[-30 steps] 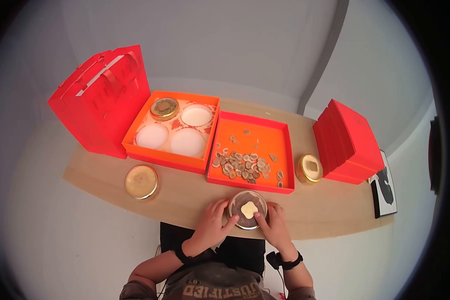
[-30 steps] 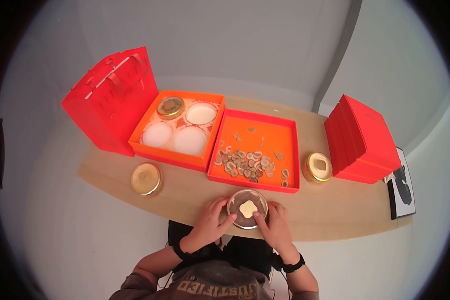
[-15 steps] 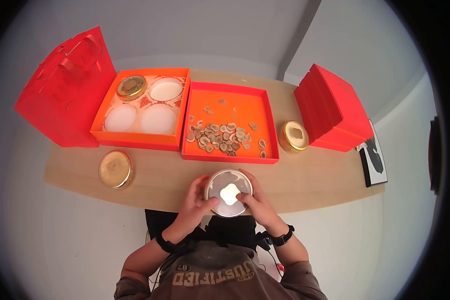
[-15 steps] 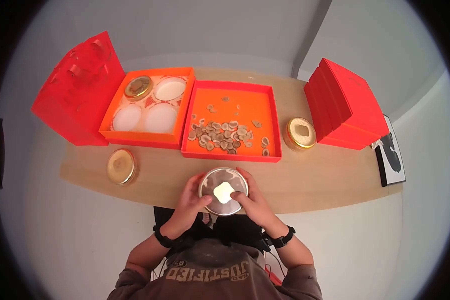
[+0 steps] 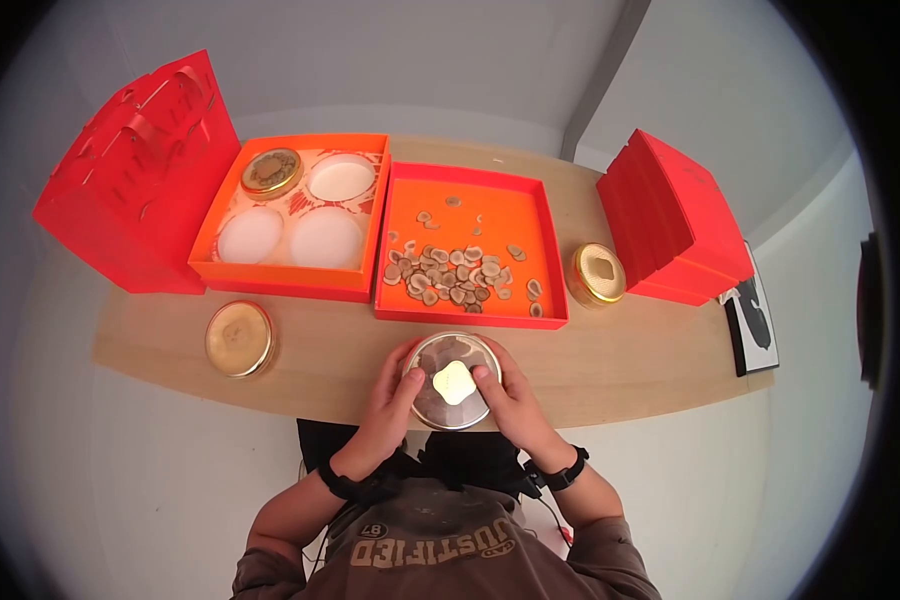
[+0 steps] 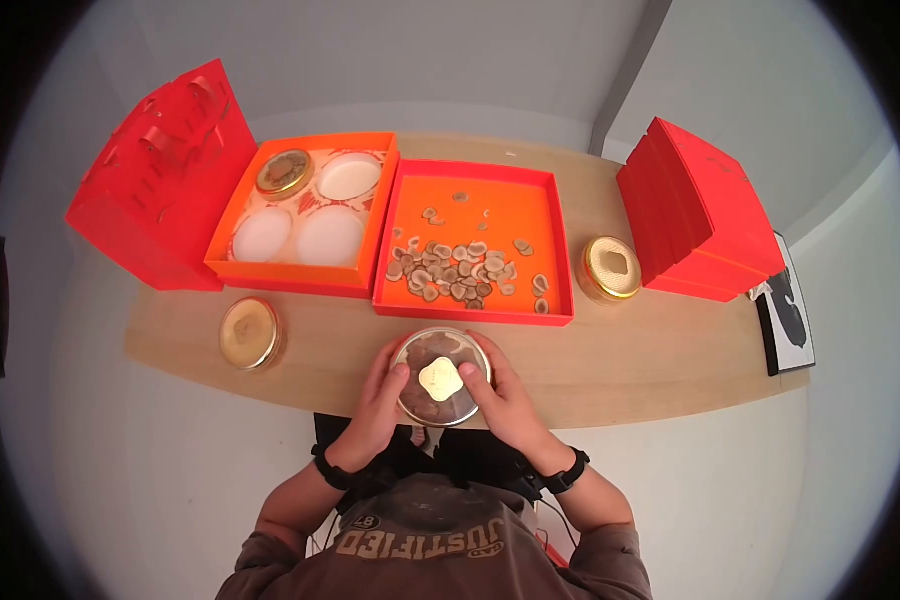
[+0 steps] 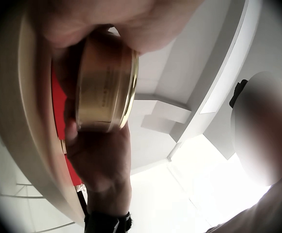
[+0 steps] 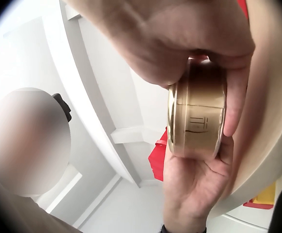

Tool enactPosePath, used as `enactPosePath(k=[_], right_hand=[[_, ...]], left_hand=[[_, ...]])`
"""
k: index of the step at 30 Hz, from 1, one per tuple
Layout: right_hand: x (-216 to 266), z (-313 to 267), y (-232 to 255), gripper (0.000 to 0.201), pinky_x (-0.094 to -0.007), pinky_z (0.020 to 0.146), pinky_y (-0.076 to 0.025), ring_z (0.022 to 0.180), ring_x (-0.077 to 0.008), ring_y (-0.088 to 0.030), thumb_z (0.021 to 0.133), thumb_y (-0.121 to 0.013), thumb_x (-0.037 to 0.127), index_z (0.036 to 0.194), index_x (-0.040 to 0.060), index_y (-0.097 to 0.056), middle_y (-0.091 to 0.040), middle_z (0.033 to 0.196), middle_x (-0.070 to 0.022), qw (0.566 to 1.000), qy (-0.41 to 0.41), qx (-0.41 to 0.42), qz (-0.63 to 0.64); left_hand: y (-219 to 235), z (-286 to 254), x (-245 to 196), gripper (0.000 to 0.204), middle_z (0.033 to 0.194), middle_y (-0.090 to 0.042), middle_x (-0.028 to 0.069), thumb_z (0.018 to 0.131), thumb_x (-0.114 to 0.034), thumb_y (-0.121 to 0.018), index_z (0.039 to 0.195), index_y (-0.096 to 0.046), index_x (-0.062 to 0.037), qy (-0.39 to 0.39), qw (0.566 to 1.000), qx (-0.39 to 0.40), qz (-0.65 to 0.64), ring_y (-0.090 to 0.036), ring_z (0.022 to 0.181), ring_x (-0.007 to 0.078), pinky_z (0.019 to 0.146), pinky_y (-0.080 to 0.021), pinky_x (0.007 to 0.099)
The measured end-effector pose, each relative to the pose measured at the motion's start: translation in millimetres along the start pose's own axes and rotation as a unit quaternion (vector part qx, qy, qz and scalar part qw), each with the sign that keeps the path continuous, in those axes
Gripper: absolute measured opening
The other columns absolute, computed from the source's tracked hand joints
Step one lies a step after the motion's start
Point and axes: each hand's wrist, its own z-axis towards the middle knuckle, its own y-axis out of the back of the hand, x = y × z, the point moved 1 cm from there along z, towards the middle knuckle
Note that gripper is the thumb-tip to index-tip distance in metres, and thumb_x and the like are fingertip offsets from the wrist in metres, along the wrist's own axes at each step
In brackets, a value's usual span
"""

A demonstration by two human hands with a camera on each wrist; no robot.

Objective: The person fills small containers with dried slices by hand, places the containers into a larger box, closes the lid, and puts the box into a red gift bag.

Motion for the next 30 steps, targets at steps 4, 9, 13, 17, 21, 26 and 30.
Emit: enactPosePath(k=[4, 9, 13, 17, 21, 26, 30], right_hand=[[2.4, 1.1, -1.5, 0.065, -0.0350, 0.109, -0.044, 0.132, -0.0209, -0.052, 0.104, -0.061, 0.018, 0.158, 0.0043, -0.027, -0.051, 0.147, -0.0146, 0.999, 0.013, 0.023, 0.033], [6.3, 1.5, -2.6, 0.078, -0.0379, 0.087, -0.063, 0.127, -0.0241, -0.057, 0.101, -0.063, 0.007, 0.161, 0.0095, -0.015, -0.050, 0.148, -0.0171, 0.992, -0.026, 0.070, 0.102], [9.1, 2.1, -1.9, 0.078, -0.0381, 0.089, -0.062, 0.127, -0.0242, -0.057, 0.100, -0.064, 0.006, 0.162, 0.0100, -0.015, -0.050, 0.148, -0.0173, 0.985, -0.062, 0.062, 0.151], [8.8, 0.6, 1.3, 0.079, -0.0375, 0.088, -0.062, 0.127, -0.0241, -0.057, 0.101, -0.063, 0.006, 0.162, 0.0100, -0.014, -0.050, 0.148, -0.0173, 0.987, -0.054, 0.076, 0.132], [0.7, 1.7, 5.8, 0.074, -0.0356, 0.094, -0.058, 0.127, -0.0223, -0.057, 0.103, -0.062, 0.012, 0.162, 0.0092, -0.017, -0.051, 0.147, -0.0158, 0.994, 0.011, 0.084, 0.068], [7.0, 0.4, 16.3, 0.064, -0.0329, 0.104, -0.049, 0.127, -0.0179, -0.056, 0.106, -0.059, 0.020, 0.160, 0.0057, -0.027, -0.054, 0.142, -0.0118, 0.995, -0.049, 0.037, 0.085], [12.7, -3.6, 21.8, 0.063, -0.0294, 0.101, -0.049, 0.121, -0.0141, -0.057, 0.105, -0.061, 0.023, 0.158, 0.0029, -0.032, -0.056, 0.139, -0.0082, 0.989, -0.044, 0.133, 0.038]], left_hand=[[1.1, 2.9, -7.5, 0.047, 0.146, -0.050, 0.0114, 0.109, -0.023, -0.049, 0.149, -0.038, -0.0018, 0.018, 0.999, -0.019, -0.026, -0.047, 0.136, 0.0175, 0.113, -0.039, 0.0334], [-3.2, 7.2, -19.5, 0.053, 0.149, -0.045, 0.0118, 0.107, -0.022, -0.053, 0.152, -0.031, -0.0029, 0.037, 0.992, -0.034, -0.117, -0.045, 0.139, 0.0198, 0.116, -0.039, 0.0367], [0.4, 5.4, -14.5, 0.080, 0.153, -0.039, 0.0129, 0.095, -0.014, -0.072, 0.156, -0.021, -0.0046, -0.014, 1.000, 0.011, 0.006, -0.041, 0.143, 0.0229, 0.118, -0.037, 0.0407], [2.7, 5.0, -15.7, 0.094, 0.155, -0.036, 0.0136, 0.086, -0.007, -0.080, 0.157, -0.017, -0.0051, 0.002, 1.000, 0.029, -0.008, -0.038, 0.146, 0.0242, 0.120, -0.036, 0.0422], [0.8, 2.8, -17.9, 0.095, 0.155, -0.036, 0.0129, 0.086, -0.005, -0.079, 0.158, -0.016, -0.0048, -0.006, 0.998, 0.060, -0.007, -0.036, 0.147, 0.0237, 0.120, -0.035, 0.0422], [-0.4, -3.8, -17.0, 0.089, 0.154, -0.038, 0.0121, 0.091, -0.016, -0.077, 0.158, -0.019, -0.0046, -0.024, 0.993, 0.105, 0.055, -0.037, 0.146, 0.0228, 0.119, -0.035, 0.0397], [9.2, -2.7, -15.8, 0.054, 0.145, -0.050, 0.0117, 0.108, -0.034, -0.052, 0.149, -0.039, -0.0019, 0.049, 0.998, 0.039, 0.000, -0.047, 0.136, 0.0193, 0.113, -0.040, 0.0346]])
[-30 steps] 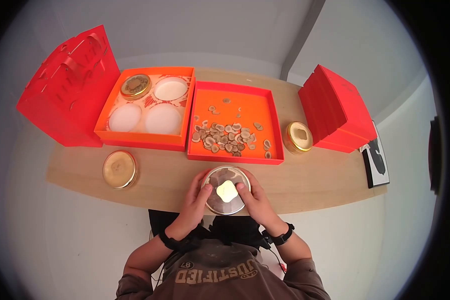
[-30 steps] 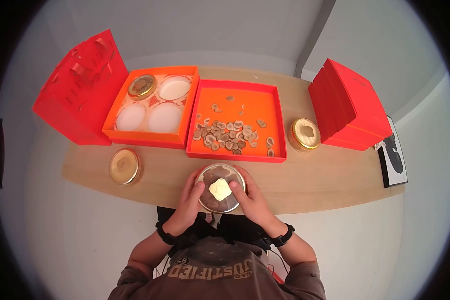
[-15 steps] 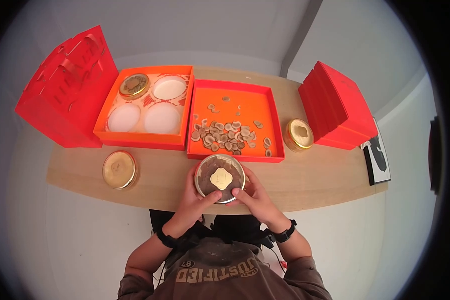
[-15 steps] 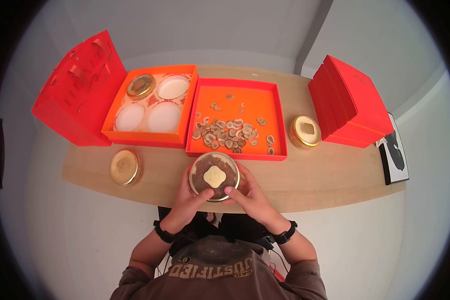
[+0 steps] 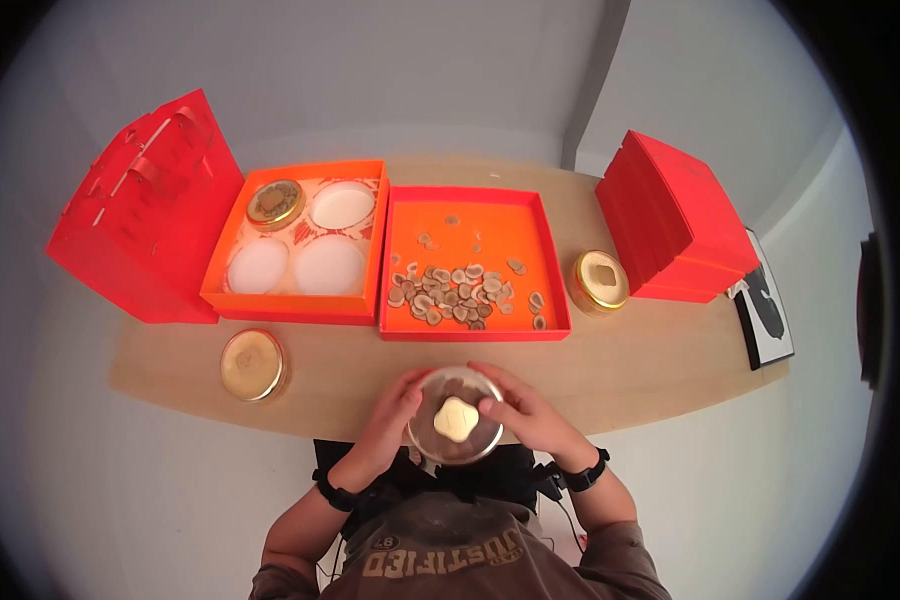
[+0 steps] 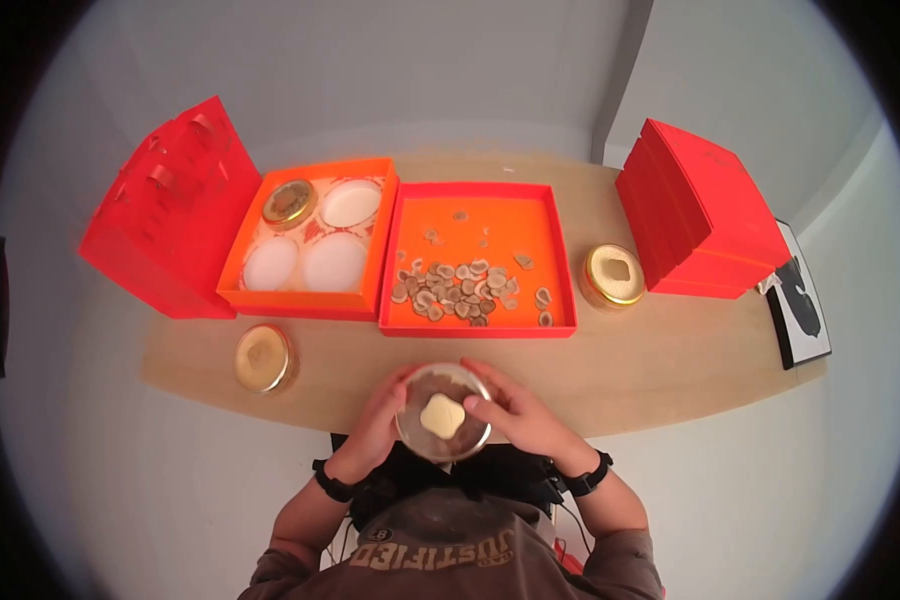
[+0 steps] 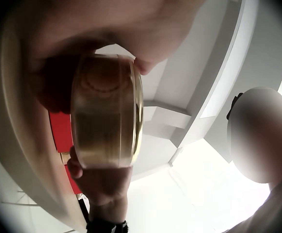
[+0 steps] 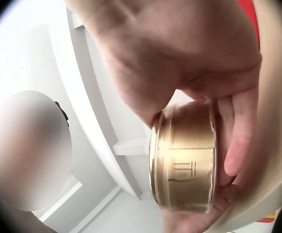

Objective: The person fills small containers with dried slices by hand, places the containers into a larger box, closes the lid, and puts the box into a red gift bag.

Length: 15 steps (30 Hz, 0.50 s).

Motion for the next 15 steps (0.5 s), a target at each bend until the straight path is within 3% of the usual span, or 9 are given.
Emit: enactPosePath(k=[3, 6, 8, 11, 13, 15], right_hand=[[-4.8, -0.5, -0.5, 0.065, -0.0297, 0.099, -0.050, 0.119, -0.0143, -0.058, 0.103, -0.063, 0.023, 0.156, 0.0003, -0.034, -0.057, 0.139, -0.0091, 0.999, -0.004, 0.038, -0.005], [-2.8, 4.1, 1.3, 0.066, -0.0297, 0.096, -0.053, 0.122, -0.0152, -0.058, 0.103, -0.064, 0.022, 0.156, -0.0015, -0.033, -0.056, 0.140, -0.0105, 0.998, -0.020, 0.061, -0.018], [-6.6, 9.7, 1.5, 0.068, -0.0247, 0.080, -0.056, 0.117, -0.0135, -0.060, 0.103, -0.065, 0.023, 0.156, -0.0012, -0.031, -0.055, 0.143, -0.0101, 0.996, 0.046, 0.063, -0.032], [2.2, 15.5, 2.7, 0.071, -0.0230, 0.069, -0.056, 0.113, -0.0134, -0.062, 0.103, -0.064, 0.026, 0.157, -0.0011, -0.027, -0.055, 0.143, -0.0113, 0.995, 0.069, 0.065, -0.035], [12.8, 21.4, 3.5, 0.071, -0.0244, 0.071, -0.057, 0.114, -0.0143, -0.062, 0.103, -0.063, 0.026, 0.158, -0.0004, -0.026, -0.055, 0.142, -0.0124, 0.997, 0.054, 0.040, -0.028], [26.1, 29.6, 7.3, 0.071, -0.0273, 0.072, -0.058, 0.113, -0.0163, -0.063, 0.104, -0.061, 0.031, 0.159, 0.0029, -0.025, -0.056, 0.139, -0.0134, 0.999, 0.015, 0.008, -0.041]], left_hand=[[3.5, 0.8, -4.0, 0.040, 0.128, -0.064, 0.0075, 0.111, -0.030, -0.045, 0.133, -0.058, 0.0011, 0.054, 0.997, 0.030, 0.044, -0.058, 0.120, 0.0134, 0.104, -0.045, 0.0303], [6.5, -2.3, -6.4, 0.045, 0.140, -0.058, 0.0116, 0.112, -0.029, -0.040, 0.142, -0.051, 0.0025, 0.071, 0.993, 0.038, 0.091, -0.055, 0.129, 0.0178, 0.110, -0.043, 0.0343], [7.8, -2.7, -7.4, 0.045, 0.139, -0.059, 0.0122, 0.113, -0.029, -0.037, 0.142, -0.051, 0.0026, 0.055, 0.991, 0.036, 0.115, -0.055, 0.129, 0.0178, 0.110, -0.043, 0.0341], [5.6, -3.6, -13.5, 0.049, 0.144, -0.055, 0.0124, 0.111, -0.033, -0.045, 0.146, -0.046, 0.0009, 0.065, 0.996, 0.017, 0.066, -0.052, 0.133, 0.0189, 0.113, -0.041, 0.0354], [-1.0, -2.5, -23.7, 0.058, 0.146, -0.049, 0.0111, 0.105, -0.028, -0.060, 0.150, -0.037, 0.0002, 0.014, 0.998, 0.000, 0.059, -0.049, 0.134, 0.0182, 0.112, -0.041, 0.0351], [-4.1, 2.3, -29.1, 0.066, 0.150, -0.045, 0.0115, 0.101, -0.025, -0.066, 0.152, -0.032, -0.0007, -0.014, 0.996, 0.003, 0.087, -0.045, 0.138, 0.0195, 0.115, -0.039, 0.0367]])
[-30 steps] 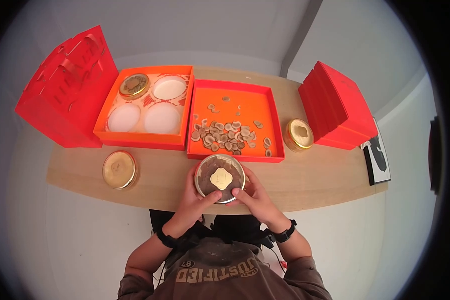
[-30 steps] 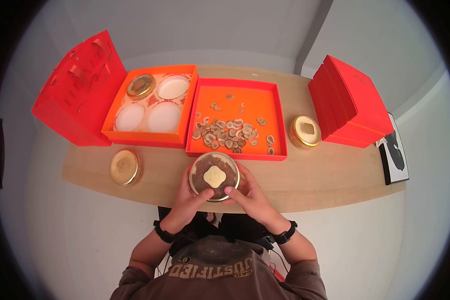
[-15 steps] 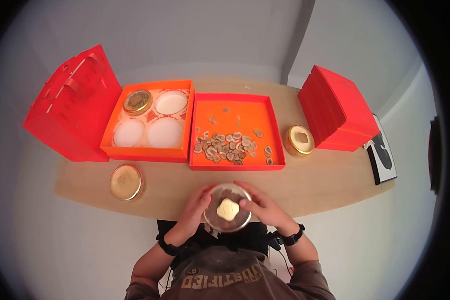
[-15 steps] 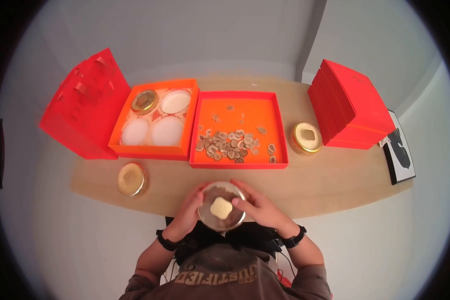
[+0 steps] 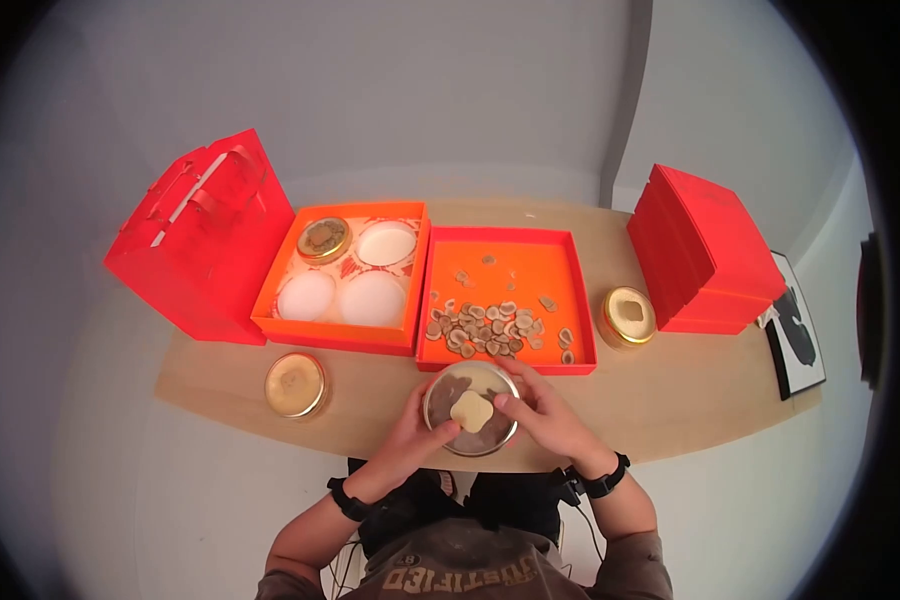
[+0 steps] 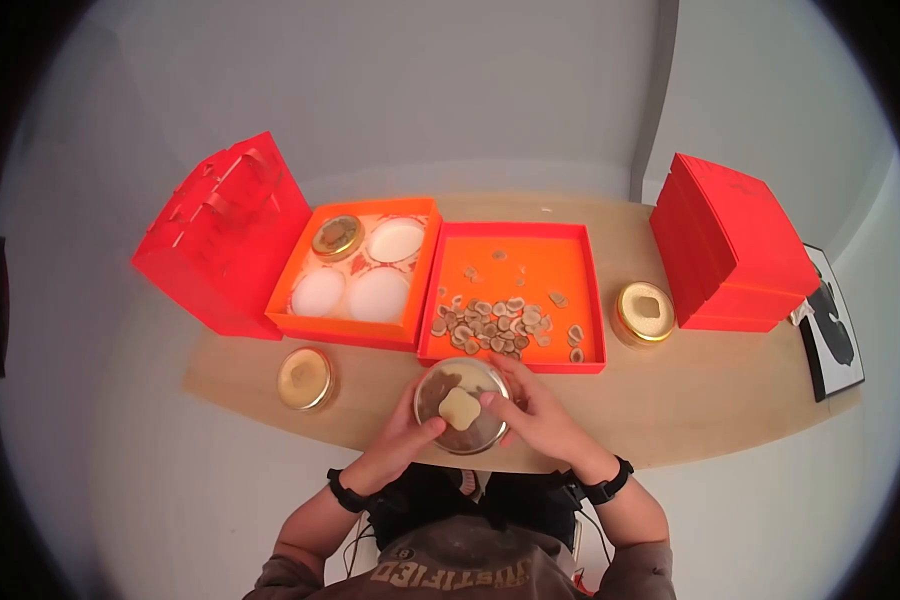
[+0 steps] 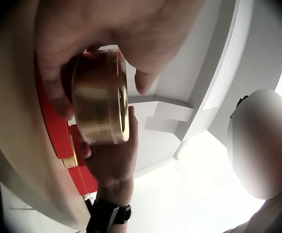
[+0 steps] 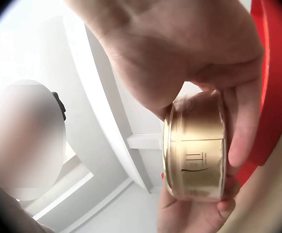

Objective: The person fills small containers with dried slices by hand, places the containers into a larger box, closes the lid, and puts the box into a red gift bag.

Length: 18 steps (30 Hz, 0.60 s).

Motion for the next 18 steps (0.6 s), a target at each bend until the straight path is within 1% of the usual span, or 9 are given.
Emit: enactPosePath(k=[1, 3, 5, 7, 9, 11, 12, 14, 18], right_hand=[[9.1, 4.3, 2.7, 0.071, -0.0273, 0.072, -0.058, 0.113, -0.0163, -0.063, 0.104, -0.061, 0.031, 0.159, 0.0029, -0.025, -0.056, 0.139, -0.0134, 1.000, 0.004, 0.005, -0.001], [24.6, 10.5, 6.9, 0.070, -0.0278, 0.071, -0.059, 0.110, -0.0182, -0.064, 0.106, -0.057, 0.039, 0.159, 0.0048, -0.026, -0.059, 0.134, -0.0122, 0.999, -0.045, 0.030, 0.000], [26.8, 17.0, 18.8, 0.066, -0.0307, 0.076, -0.059, 0.108, -0.0215, -0.066, 0.108, -0.051, 0.042, 0.159, 0.0068, -0.029, -0.063, 0.126, -0.0133, 1.000, -0.007, 0.021, -0.012], [21.4, 27.5, 46.4, 0.061, -0.0344, 0.085, -0.058, 0.108, -0.0242, -0.067, 0.110, -0.045, 0.039, 0.158, 0.0047, -0.032, -0.064, 0.121, -0.0158, 0.994, 0.092, 0.026, 0.050], [38.0, 25.9, 67.8, 0.054, -0.0363, 0.089, -0.056, 0.105, -0.0245, -0.069, 0.110, -0.043, 0.035, 0.152, 0.0015, -0.039, -0.066, 0.115, -0.0156, 0.993, 0.114, -0.009, 0.027], [36.5, 25.1, 97.0, 0.049, -0.0348, 0.082, -0.054, 0.091, -0.0211, -0.068, 0.110, -0.043, 0.035, 0.144, -0.0005, -0.047, -0.067, 0.104, -0.0127, 0.977, 0.180, -0.019, 0.114], [31.2, 25.8, 109.3, 0.049, -0.0348, 0.082, -0.054, 0.091, -0.0211, -0.068, 0.110, -0.043, 0.035, 0.144, -0.0005, -0.047, -0.067, 0.104, -0.0127, 0.976, 0.183, -0.018, 0.114], [18.4, 30.1, 130.4, 0.041, -0.0320, 0.073, -0.052, 0.082, -0.0183, -0.064, 0.108, -0.047, 0.030, 0.136, -0.0001, -0.054, -0.066, 0.091, -0.0092, 0.962, 0.211, -0.043, 0.169], [3.1, 30.8, 150.1, 0.038, -0.0306, 0.069, -0.049, 0.071, -0.0151, -0.057, 0.107, -0.049, 0.028, 0.132, -0.0005, -0.057, -0.059, 0.081, -0.0059, 0.949, 0.226, -0.069, 0.207]], left_hand=[[-0.3, 2.7, -3.4, 0.076, 0.153, -0.042, 0.0119, 0.097, -0.022, -0.072, 0.154, -0.027, -0.0017, -0.023, 0.999, 0.005, 0.026, -0.042, 0.141, 0.0209, 0.117, -0.037, 0.0384], [5.4, 12.4, -7.7, 0.078, 0.153, -0.042, 0.0119, 0.095, -0.021, -0.075, 0.154, -0.028, -0.0019, -0.038, 0.999, -0.004, 0.033, -0.042, 0.142, 0.0216, 0.118, -0.036, 0.0388], [9.1, 22.8, -25.4, 0.080, 0.153, -0.042, 0.0119, 0.093, -0.019, -0.077, 0.154, -0.028, -0.0022, -0.052, 0.998, -0.011, 0.041, -0.041, 0.143, 0.0223, 0.119, -0.035, 0.0391], [13.1, 33.9, -61.6, 0.079, 0.151, -0.044, 0.0119, 0.094, -0.019, -0.076, 0.154, -0.028, -0.0028, -0.088, 0.992, -0.056, 0.065, -0.044, 0.141, 0.0224, 0.117, -0.038, 0.0383], [30.8, 58.2, -90.1, 0.077, 0.147, -0.049, 0.0118, 0.094, -0.019, -0.075, 0.154, -0.029, -0.0038, -0.131, 0.985, -0.090, 0.071, -0.051, 0.135, 0.0221, 0.108, -0.048, 0.0364], [41.5, 78.4, -129.1, 0.077, 0.142, -0.054, 0.0119, 0.094, -0.022, -0.075, 0.154, -0.030, -0.0041, -0.099, 0.983, -0.129, 0.082, -0.056, 0.129, 0.0217, 0.096, -0.056, 0.0336], [53.1, 92.6, -144.3, 0.077, 0.142, -0.054, 0.0119, 0.094, -0.022, -0.075, 0.154, -0.030, -0.0041, -0.102, 0.983, -0.129, 0.084, -0.056, 0.129, 0.0217, 0.096, -0.056, 0.0336], [84.0, 128.2, -161.5, 0.079, 0.142, -0.054, 0.0129, 0.093, -0.026, -0.076, 0.153, -0.031, -0.0028, -0.054, 0.972, -0.154, 0.171, -0.058, 0.127, 0.0221, 0.083, -0.061, 0.0341], [116.4, 184.4, -170.2, 0.083, 0.141, -0.054, 0.0149, 0.091, -0.030, -0.078, 0.153, -0.031, -0.0013, -0.037, 0.952, -0.179, 0.247, -0.059, 0.125, 0.0241, 0.078, -0.062, 0.0363]])
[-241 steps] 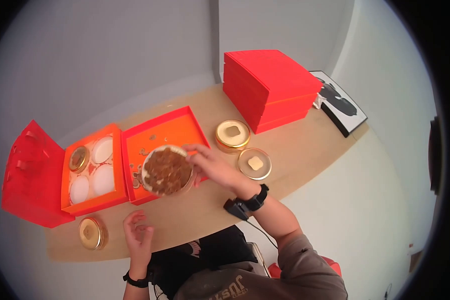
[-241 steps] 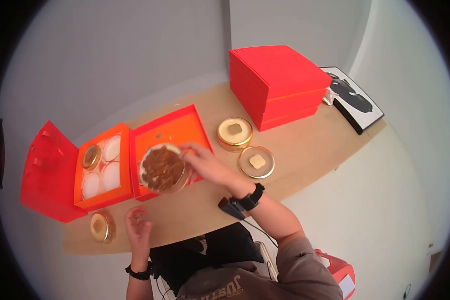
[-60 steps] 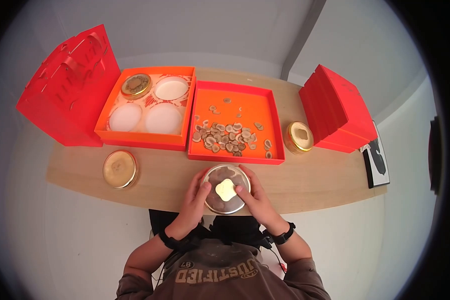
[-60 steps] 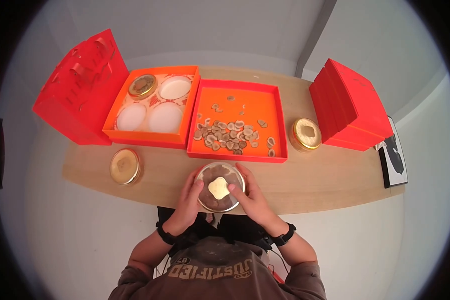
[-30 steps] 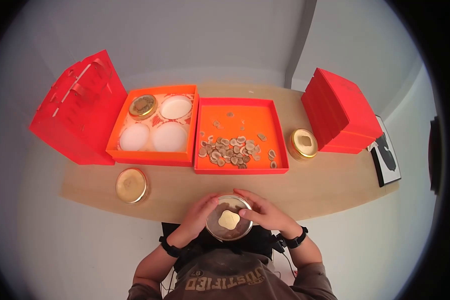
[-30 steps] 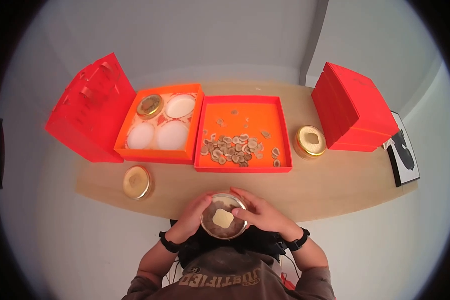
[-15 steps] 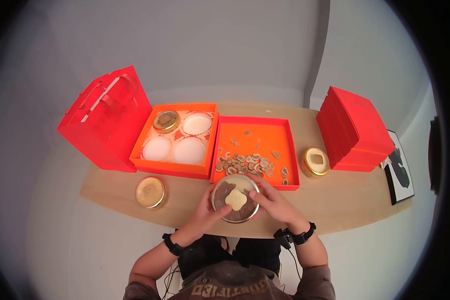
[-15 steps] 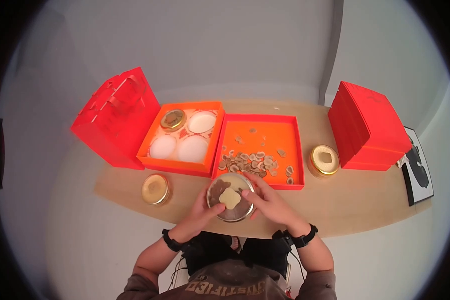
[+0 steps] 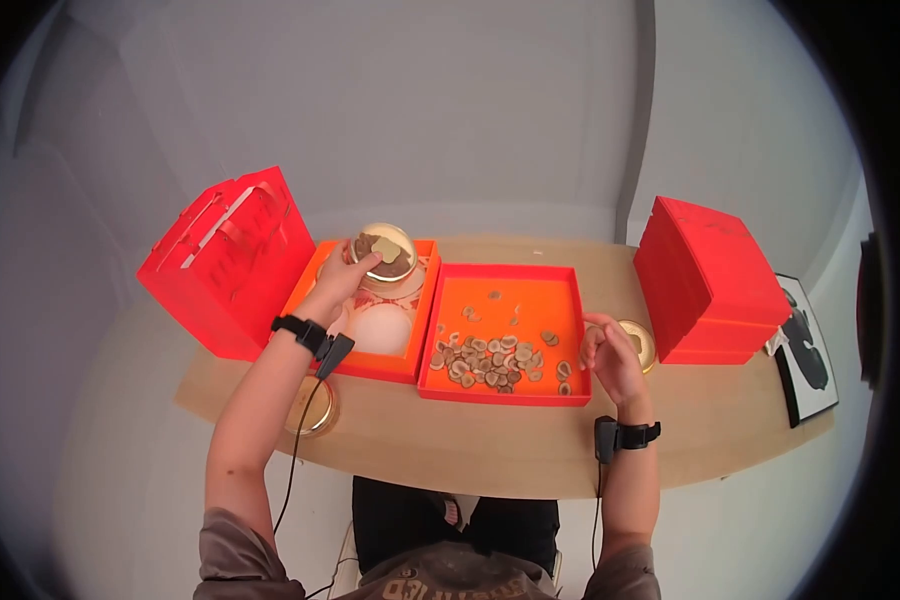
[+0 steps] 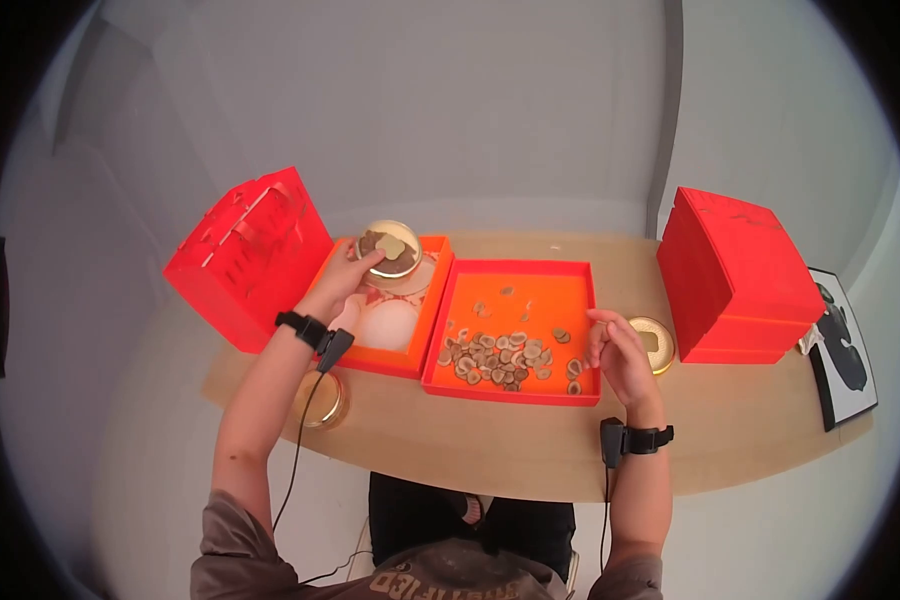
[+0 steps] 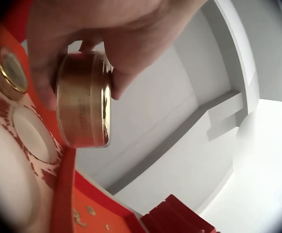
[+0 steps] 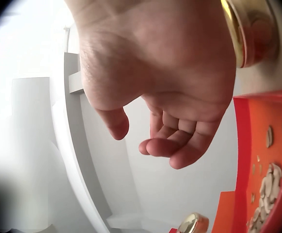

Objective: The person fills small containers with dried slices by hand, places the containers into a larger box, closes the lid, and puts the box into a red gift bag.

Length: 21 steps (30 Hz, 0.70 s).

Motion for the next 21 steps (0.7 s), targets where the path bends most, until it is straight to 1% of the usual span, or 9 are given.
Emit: enactPosePath(k=[2, 6, 8, 11, 15, 17, 18, 20, 21], right_hand=[[-3.0, -1.0, 9.8, 0.035, -0.0303, 0.066, -0.049, 0.065, -0.0131, -0.053, 0.107, -0.050, 0.026, 0.128, -0.0003, -0.059, -0.053, 0.075, -0.0032, 0.999, -0.010, -0.033, 0.019], [-6.7, -3.8, 16.2, 0.031, -0.0296, 0.064, -0.048, 0.063, -0.0117, -0.051, 0.106, -0.052, 0.024, 0.125, 0.0011, -0.060, -0.052, 0.074, -0.0016, 0.999, -0.007, -0.038, 0.006], [-12.5, -3.4, 17.5, 0.027, -0.0290, 0.063, -0.047, 0.062, -0.0105, -0.051, 0.105, -0.054, 0.022, 0.123, 0.0026, -0.061, -0.051, 0.073, -0.0003, 0.999, -0.024, -0.032, -0.006], [-14.5, -4.4, 14.8, 0.025, -0.0286, 0.063, -0.047, 0.063, -0.0100, -0.051, 0.104, -0.056, 0.021, 0.122, 0.0036, -0.061, -0.051, 0.073, 0.0005, 0.997, -0.052, -0.049, -0.029], [-14.4, -4.9, 10.0, 0.025, -0.0274, 0.063, -0.046, 0.064, -0.0095, -0.051, 0.104, -0.057, 0.021, 0.121, 0.0039, -0.061, -0.051, 0.073, 0.0012, 0.997, -0.058, -0.045, -0.032], [-15.1, -5.0, 9.9, 0.025, -0.0262, 0.063, -0.045, 0.065, -0.0091, -0.050, 0.104, -0.058, 0.021, 0.122, 0.0041, -0.061, -0.051, 0.073, 0.0016, 0.996, -0.063, -0.043, -0.036], [-16.0, -5.0, 10.4, 0.025, -0.0262, 0.063, -0.045, 0.065, -0.0091, -0.050, 0.104, -0.058, 0.021, 0.122, 0.0041, -0.061, -0.051, 0.073, 0.0016, 0.996, -0.064, -0.044, -0.036], [-17.9, -4.7, 11.2, 0.025, -0.0255, 0.063, -0.045, 0.065, -0.0089, -0.051, 0.103, -0.058, 0.021, 0.121, 0.0040, -0.061, -0.051, 0.073, 0.0015, 0.996, -0.069, -0.043, -0.041], [-17.9, -4.5, 10.0, 0.025, -0.0255, 0.063, -0.045, 0.065, -0.0089, -0.051, 0.103, -0.058, 0.021, 0.121, 0.0040, -0.061, -0.051, 0.073, 0.0015, 0.996, -0.072, -0.042, -0.042]], left_hand=[[-1.0, 24.9, 13.4, 0.085, 0.140, -0.053, 0.0171, 0.089, -0.032, -0.079, 0.152, -0.030, -0.0006, 0.029, 0.994, -0.043, 0.094, -0.060, 0.122, 0.0267, 0.072, -0.063, 0.0373], [-12.5, 51.1, 28.9, 0.084, 0.139, -0.054, 0.0182, 0.088, -0.032, -0.080, 0.148, -0.032, 0.0011, 0.055, 0.991, -0.042, 0.118, -0.062, 0.119, 0.0287, 0.070, -0.063, 0.0373], [-17.5, 61.2, 35.6, 0.074, 0.134, -0.056, 0.0189, 0.092, -0.032, -0.077, 0.143, -0.036, 0.0035, 0.058, 0.981, -0.064, 0.171, -0.067, 0.111, 0.0270, 0.069, -0.065, 0.0374], [-22.0, 72.9, 45.8, 0.070, 0.132, -0.057, 0.0208, 0.094, -0.030, -0.075, 0.141, -0.038, 0.0062, 0.082, 0.982, -0.059, 0.158, -0.067, 0.110, 0.0287, 0.068, -0.066, 0.0380], [-21.4, 80.3, 49.2, 0.065, 0.128, -0.059, 0.0211, 0.096, -0.030, -0.072, 0.139, -0.041, 0.0075, 0.107, 0.982, -0.043, 0.152, -0.068, 0.108, 0.0287, 0.068, -0.066, 0.0374], [-23.1, 80.1, 49.0, 0.059, 0.125, -0.061, 0.0198, 0.097, -0.032, -0.070, 0.135, -0.046, 0.0076, 0.126, 0.981, -0.040, 0.141, -0.069, 0.104, 0.0267, 0.067, -0.066, 0.0363], [-22.3, 78.5, 47.5, 0.059, 0.125, -0.061, 0.0198, 0.097, -0.032, -0.070, 0.135, -0.046, 0.0076, 0.127, 0.981, -0.039, 0.140, -0.069, 0.104, 0.0267, 0.067, -0.066, 0.0363], [-17.6, 76.0, 45.9, 0.054, 0.120, -0.062, 0.0177, 0.099, -0.033, -0.068, 0.130, -0.051, 0.0068, 0.096, 0.976, 0.007, 0.194, -0.069, 0.101, 0.0254, 0.068, -0.065, 0.0371], [-14.1, 79.5, 51.0, 0.054, 0.120, -0.062, 0.0177, 0.099, -0.033, -0.068, 0.130, -0.051, 0.0068, 0.098, 0.976, 0.006, 0.192, -0.069, 0.101, 0.0254, 0.068, -0.065, 0.0371]])
